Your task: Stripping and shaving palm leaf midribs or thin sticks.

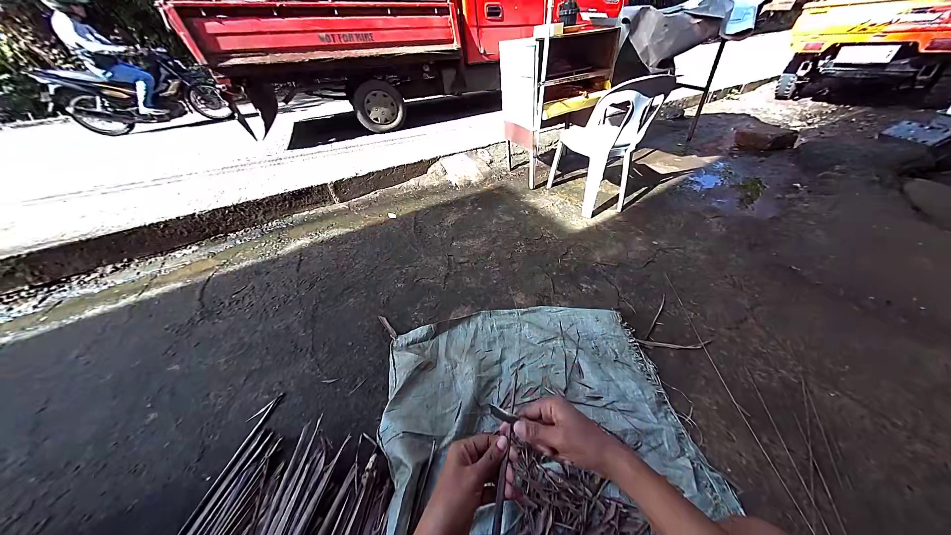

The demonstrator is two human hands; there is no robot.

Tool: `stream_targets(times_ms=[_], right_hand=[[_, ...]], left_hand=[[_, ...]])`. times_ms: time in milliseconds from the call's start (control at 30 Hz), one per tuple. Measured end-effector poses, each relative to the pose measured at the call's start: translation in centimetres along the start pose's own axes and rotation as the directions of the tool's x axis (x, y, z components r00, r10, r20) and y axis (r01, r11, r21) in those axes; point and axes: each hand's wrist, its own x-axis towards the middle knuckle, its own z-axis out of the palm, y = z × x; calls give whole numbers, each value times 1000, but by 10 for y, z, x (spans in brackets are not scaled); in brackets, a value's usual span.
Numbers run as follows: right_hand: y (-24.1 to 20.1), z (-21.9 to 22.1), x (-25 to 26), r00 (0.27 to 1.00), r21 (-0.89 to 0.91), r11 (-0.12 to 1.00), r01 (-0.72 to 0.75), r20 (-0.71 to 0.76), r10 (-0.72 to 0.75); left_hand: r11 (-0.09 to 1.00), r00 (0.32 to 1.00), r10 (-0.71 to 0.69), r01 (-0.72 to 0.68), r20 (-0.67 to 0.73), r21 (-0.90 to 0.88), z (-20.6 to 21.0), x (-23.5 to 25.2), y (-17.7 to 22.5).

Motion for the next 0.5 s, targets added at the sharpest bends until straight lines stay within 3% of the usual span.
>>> stream_targets(times_ms=[267,433,500], right_hand=[[9,-8,17,989,-95,992,87,-110,-97],[10,-25,24,921,-101,989,108,-365,-138],[4,-22,17,941,-57,994,96,-319,-109]], left_hand=[[998,998,2,-5,-61,-60,2,5,3],[999,999,-10,8,-46,-53,3,3,5],[999,999,-7,5,-49,-42,-1,2,3]])
